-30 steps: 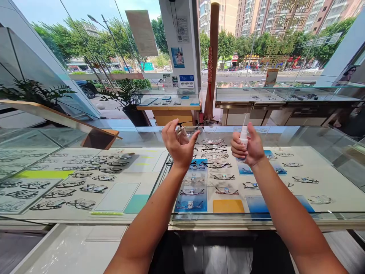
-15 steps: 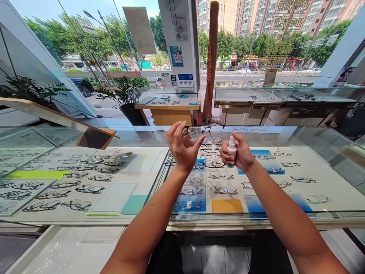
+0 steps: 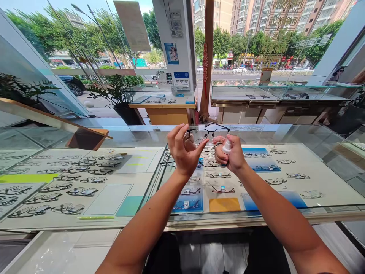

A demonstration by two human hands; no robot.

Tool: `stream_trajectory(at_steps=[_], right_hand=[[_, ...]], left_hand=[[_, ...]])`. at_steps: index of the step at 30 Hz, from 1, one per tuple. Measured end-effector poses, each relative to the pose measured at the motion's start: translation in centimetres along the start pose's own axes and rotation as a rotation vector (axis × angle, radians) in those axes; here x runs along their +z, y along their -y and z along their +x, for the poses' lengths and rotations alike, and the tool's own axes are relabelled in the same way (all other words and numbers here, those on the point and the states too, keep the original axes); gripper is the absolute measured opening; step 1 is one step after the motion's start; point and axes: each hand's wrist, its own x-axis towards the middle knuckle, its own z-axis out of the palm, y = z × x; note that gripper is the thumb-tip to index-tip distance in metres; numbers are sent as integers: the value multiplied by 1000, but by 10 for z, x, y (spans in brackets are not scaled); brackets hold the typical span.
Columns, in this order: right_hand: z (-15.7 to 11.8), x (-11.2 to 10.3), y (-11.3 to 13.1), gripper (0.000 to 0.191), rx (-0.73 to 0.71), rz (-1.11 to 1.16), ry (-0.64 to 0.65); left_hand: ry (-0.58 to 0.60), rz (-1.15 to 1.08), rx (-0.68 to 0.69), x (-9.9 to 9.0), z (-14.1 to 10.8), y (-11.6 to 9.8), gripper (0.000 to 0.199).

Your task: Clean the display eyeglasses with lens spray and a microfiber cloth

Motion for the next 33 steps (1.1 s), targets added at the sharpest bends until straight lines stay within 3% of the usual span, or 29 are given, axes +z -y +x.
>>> stream_trajectory(at_steps=[8, 14, 19, 22, 27, 31, 33], right_hand=[[-3, -1, 4, 48, 3, 5, 67], [-5, 1, 6, 62, 29, 12, 101], [-7, 4, 4, 31, 61, 61, 236], [-9, 5, 4, 23, 72, 78, 288], [-10, 3, 9, 32, 69, 121, 279], [-10, -1, 11, 29, 157, 235, 386], [-9, -3, 10, 43, 207, 247, 450]], left_hand=[[-11, -45, -34, 1, 0, -1, 75], [-22, -42, -105, 2, 2, -4, 72], [-67, 59, -197, 0, 9, 5, 66], [-96, 96, -203, -1, 13, 13, 64], [-123, 114, -210, -3, 17, 20, 65], [-136, 94, -183, -3, 17, 22, 65], [-138, 79, -153, -3, 17, 22, 67]])
